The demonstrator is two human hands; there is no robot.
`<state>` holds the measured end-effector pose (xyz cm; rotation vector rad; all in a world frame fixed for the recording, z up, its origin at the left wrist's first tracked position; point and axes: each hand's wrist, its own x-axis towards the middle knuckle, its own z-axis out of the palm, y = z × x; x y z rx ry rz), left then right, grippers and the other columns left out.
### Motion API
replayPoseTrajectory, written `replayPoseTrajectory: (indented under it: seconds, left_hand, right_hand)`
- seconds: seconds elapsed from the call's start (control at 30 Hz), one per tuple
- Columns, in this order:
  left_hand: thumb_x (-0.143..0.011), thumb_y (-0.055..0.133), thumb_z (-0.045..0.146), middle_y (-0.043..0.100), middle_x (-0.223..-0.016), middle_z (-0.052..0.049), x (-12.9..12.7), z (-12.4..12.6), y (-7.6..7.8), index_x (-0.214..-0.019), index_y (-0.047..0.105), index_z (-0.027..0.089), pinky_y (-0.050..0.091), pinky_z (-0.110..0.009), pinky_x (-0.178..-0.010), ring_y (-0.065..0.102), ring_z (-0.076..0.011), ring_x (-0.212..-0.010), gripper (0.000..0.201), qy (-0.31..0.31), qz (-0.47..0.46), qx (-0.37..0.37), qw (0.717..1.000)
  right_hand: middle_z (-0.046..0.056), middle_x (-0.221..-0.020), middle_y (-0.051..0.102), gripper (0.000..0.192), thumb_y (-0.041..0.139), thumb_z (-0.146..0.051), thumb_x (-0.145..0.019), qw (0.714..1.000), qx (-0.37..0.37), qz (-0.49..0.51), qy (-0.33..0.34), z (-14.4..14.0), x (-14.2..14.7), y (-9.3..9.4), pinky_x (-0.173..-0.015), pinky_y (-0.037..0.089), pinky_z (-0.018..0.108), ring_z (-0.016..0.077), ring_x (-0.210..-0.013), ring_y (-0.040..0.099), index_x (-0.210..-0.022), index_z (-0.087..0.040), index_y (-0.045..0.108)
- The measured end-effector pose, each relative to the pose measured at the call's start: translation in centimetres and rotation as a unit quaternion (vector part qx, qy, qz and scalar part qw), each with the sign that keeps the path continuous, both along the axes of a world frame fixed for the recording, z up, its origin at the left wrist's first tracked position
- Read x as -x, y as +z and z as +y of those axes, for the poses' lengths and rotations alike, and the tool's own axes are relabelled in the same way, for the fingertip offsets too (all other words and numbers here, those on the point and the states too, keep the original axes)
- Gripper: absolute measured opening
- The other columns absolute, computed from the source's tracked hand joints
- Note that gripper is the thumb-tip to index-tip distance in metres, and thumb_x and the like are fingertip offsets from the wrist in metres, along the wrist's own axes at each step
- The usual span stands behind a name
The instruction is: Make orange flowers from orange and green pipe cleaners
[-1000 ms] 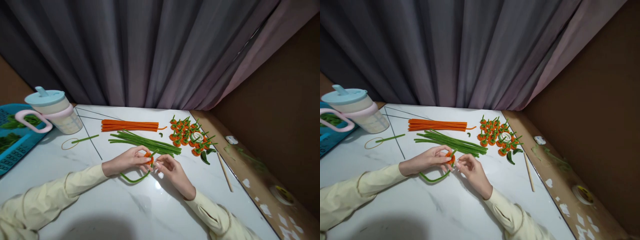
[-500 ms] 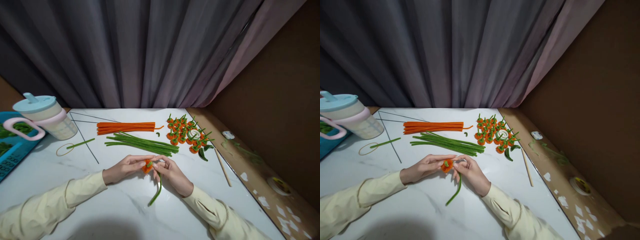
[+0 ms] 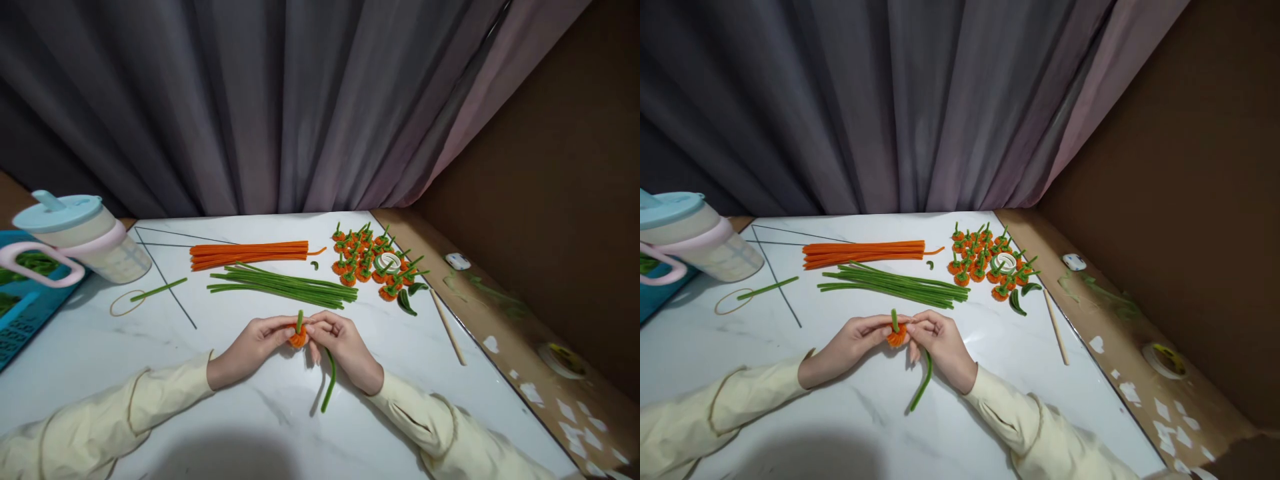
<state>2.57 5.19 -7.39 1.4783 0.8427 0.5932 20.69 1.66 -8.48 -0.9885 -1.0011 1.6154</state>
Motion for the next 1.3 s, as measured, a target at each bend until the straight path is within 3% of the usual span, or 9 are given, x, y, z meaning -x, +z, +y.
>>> replayPoseTrajectory:
  seconds: [0.33, 0.5, 0.6, 0.7, 0.8, 1.0, 1.07, 1.13, 1.3]
  left_hand:
    - [-0.083, 0.06, 0.032, 0.071, -0.1, -0.007, 0.2, -0.2, 0.1, -0.1, 0.069, 0.015, 0.051, -0.028, -0.079, 0.064, -0.0213, -0.089, 0.026, 0.02, 0.002, -0.072, 0.997]
    - [-0.082, 0.063, 0.026, 0.069, -0.105, -0.008, 0.4, -0.5, -0.4, -0.105, 0.066, 0.018, 0.051, -0.029, -0.085, 0.064, -0.0206, -0.093, 0.024, 0.027, 0.013, -0.184, 0.982]
    - [-0.083, 0.062, 0.023, 0.068, -0.103, -0.009, 0.4, -0.6, -0.6, -0.104, 0.065, 0.018, 0.05, -0.03, -0.085, 0.063, -0.0209, -0.094, 0.023, 0.028, 0.014, -0.249, 0.968]
    - [-0.084, 0.06, 0.022, 0.067, -0.101, -0.01, 0.4, -0.7, -0.6, -0.104, 0.064, 0.019, 0.049, -0.032, -0.085, 0.062, -0.0215, -0.094, 0.02, 0.022, 0.01, -0.288, 0.957]
    - [-0.084, 0.061, 0.021, 0.065, -0.101, -0.01, 0.5, -0.8, -0.7, -0.105, 0.062, 0.02, 0.049, -0.033, -0.085, 0.061, -0.0216, -0.095, 0.021, 0.023, 0.016, -0.312, 0.95]
    - [-0.086, 0.058, 0.018, 0.063, -0.101, -0.011, 0.4, -0.6, -0.8, -0.106, 0.06, 0.019, 0.049, -0.033, -0.086, 0.059, -0.0212, -0.096, 0.02, 0.007, 0.007, -0.339, 0.941]
    - [-0.086, 0.058, 0.016, 0.062, -0.102, -0.011, 0.3, -0.7, -0.9, -0.107, 0.059, 0.019, 0.048, -0.033, -0.086, 0.059, -0.0211, -0.096, 0.021, 0.004, 0.007, -0.344, 0.939]
    - [-0.086, 0.056, 0.015, 0.062, -0.102, -0.01, 0.3, -0.7, -1.0, -0.107, 0.059, 0.019, 0.048, -0.033, -0.086, 0.059, -0.0207, -0.097, 0.021, 0.004, 0.009, -0.352, 0.936]
    - [-0.087, 0.054, 0.01, 0.062, -0.102, -0.01, 0.4, -1.1, -1.1, -0.106, 0.059, 0.019, 0.05, -0.03, -0.086, 0.06, -0.0186, -0.096, 0.021, 0.007, -0.001, -0.382, 0.924]
  right_hand:
    - [-0.002, -0.051, 0.062, 0.037, 0.068, -0.046, -0.075, 0.998, 0.029, -0.023, 0.053, -0.2, -0.3, 0.8, -0.036, 0.041, 0.019, 0.0082, -0.034, 0.051, -0.09, -0.012, 0.061]
    - [-0.007, -0.04, 0.051, 0.034, 0.067, -0.047, -0.075, 0.993, 0.015, -0.12, -0.002, -0.4, -0.2, 0.1, -0.029, 0.029, 0.017, 0.0065, -0.027, 0.039, -0.086, -0.015, 0.06]
    - [-0.005, -0.043, 0.052, 0.026, 0.064, -0.042, -0.08, 0.974, -0.081, -0.204, -0.049, -0.6, -0.1, 0.0, -0.032, 0.031, 0.019, 0.0073, -0.032, 0.041, -0.08, -0.016, 0.065]
    - [0.002, -0.062, 0.065, 0.02, 0.059, -0.035, -0.085, 0.92, -0.234, -0.304, -0.085, -0.9, -0.2, 0.1, -0.045, 0.042, 0.022, 0.0109, -0.048, 0.054, -0.08, -0.018, 0.069]
    - [0.004, -0.072, 0.066, 0.019, 0.05, -0.028, -0.092, 0.848, -0.35, -0.387, -0.09, -1.3, -0.5, -0.2, -0.055, 0.047, 0.023, 0.013, -0.059, 0.059, -0.09, -0.019, 0.067]
    - [0.004, -0.067, 0.059, 0.026, 0.035, -0.011, -0.094, 0.651, -0.503, -0.565, -0.066, -2.1, -0.9, -1.3, -0.042, 0.037, 0.025, 0.0136, -0.052, 0.053, -0.115, -0.01, 0.051]
    - [0.004, -0.065, 0.058, 0.031, 0.034, -0.006, -0.091, 0.6, -0.545, -0.582, -0.06, -2.1, -0.9, -1.1, -0.039, 0.034, 0.027, 0.015, -0.049, 0.05, -0.12, -0.006, 0.045]
    - [0.005, -0.064, 0.057, 0.036, 0.032, -0.002, -0.089, 0.57, -0.581, -0.58, -0.05, -2.1, -0.9, -0.6, -0.038, 0.034, 0.028, 0.0163, -0.05, 0.05, -0.124, -0.002, 0.04]
    - [0.006, -0.063, 0.057, 0.037, 0.032, -0.001, -0.086, 0.545, -0.614, -0.57, -0.036, -1.9, -0.7, 0.3, -0.038, 0.034, 0.029, 0.0167, -0.05, 0.05, -0.123, 0.0, 0.04]
